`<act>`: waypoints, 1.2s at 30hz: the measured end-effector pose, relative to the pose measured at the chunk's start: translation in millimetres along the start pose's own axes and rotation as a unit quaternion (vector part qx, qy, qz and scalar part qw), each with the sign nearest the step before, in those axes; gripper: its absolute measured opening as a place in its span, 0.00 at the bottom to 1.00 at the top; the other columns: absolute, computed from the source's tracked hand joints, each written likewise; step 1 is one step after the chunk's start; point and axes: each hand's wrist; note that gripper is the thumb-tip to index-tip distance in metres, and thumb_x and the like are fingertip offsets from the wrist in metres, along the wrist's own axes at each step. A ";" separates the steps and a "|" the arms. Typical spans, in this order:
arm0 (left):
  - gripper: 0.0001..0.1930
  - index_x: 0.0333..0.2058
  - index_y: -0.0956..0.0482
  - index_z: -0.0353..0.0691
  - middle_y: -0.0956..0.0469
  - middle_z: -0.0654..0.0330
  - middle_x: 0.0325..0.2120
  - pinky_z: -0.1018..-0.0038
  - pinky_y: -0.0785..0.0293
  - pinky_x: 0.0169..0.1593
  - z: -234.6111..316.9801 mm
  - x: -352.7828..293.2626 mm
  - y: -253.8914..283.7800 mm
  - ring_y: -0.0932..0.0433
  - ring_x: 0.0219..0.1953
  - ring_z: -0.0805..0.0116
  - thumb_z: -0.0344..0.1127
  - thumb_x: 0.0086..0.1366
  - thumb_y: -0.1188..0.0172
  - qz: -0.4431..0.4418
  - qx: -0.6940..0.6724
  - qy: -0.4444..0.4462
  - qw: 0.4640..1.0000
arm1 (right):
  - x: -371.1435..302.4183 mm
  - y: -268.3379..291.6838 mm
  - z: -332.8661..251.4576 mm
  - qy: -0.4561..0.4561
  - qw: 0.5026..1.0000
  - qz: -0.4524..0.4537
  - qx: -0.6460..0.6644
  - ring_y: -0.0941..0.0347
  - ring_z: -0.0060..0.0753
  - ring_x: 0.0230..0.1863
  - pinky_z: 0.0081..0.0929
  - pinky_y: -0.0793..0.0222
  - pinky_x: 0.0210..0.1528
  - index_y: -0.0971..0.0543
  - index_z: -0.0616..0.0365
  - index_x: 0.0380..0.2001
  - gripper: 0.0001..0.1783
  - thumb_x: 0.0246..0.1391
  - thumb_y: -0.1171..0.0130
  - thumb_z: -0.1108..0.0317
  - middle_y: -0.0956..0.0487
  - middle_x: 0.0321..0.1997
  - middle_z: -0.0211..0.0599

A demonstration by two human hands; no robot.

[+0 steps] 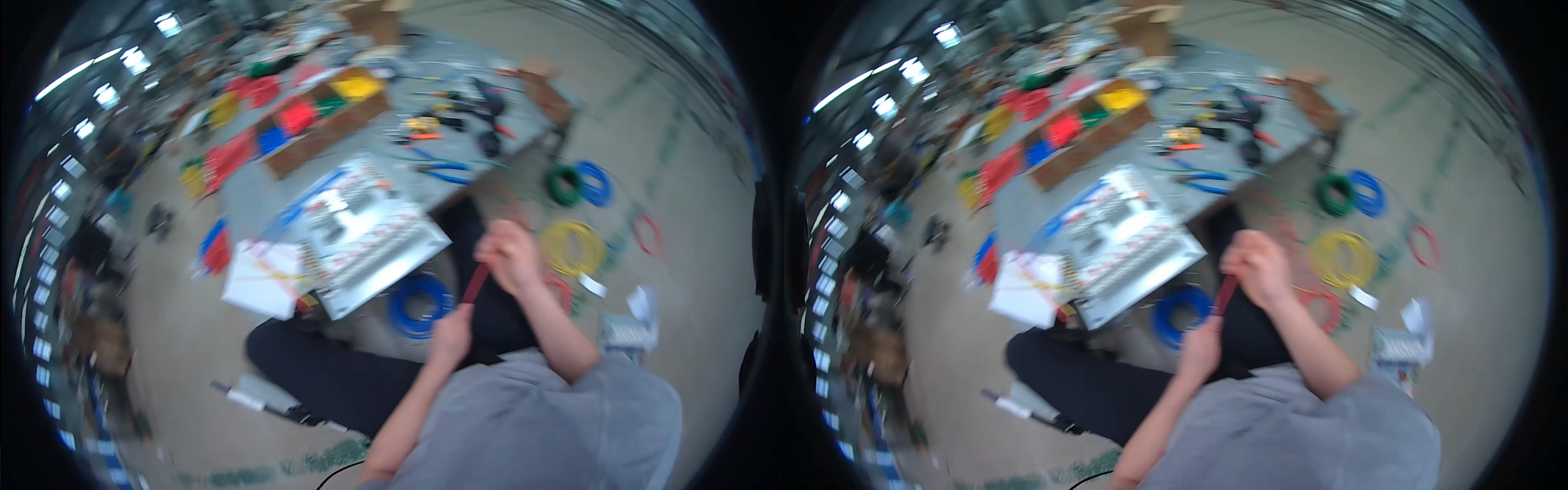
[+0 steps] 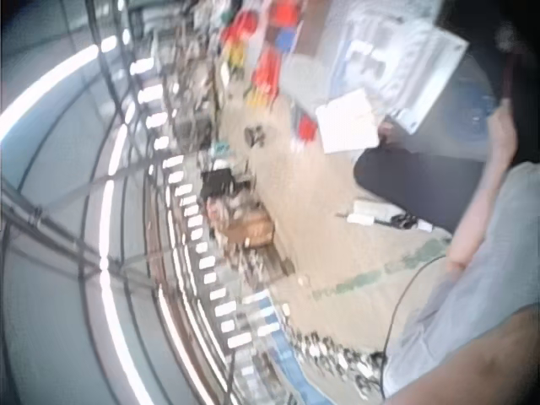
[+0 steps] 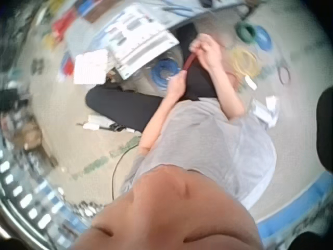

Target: The person sits on the floor and wires an electrical panel, stripping and inserting red and green wires into terminal blocks. They use pliers and a screwdriver to secure the connections and organize the wires.

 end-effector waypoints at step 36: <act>0.35 0.30 0.20 0.25 0.23 0.36 0.23 0.53 0.28 0.34 -7.4 7.7 -14.8 0.21 0.30 0.36 0.56 0.80 0.56 -0.023 0.041 0.111 0.993 | -48.6 55.1 45.9 -0.167 0.976 -0.027 -0.136 0.16 0.41 0.43 0.36 0.17 0.47 0.37 0.53 0.53 0.16 0.68 0.46 0.77 0.21 0.49 0.45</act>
Point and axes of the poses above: each hand's wrist, its own x-axis towards the middle knuckle, its own y-axis out of the back of the hand, z = x × y
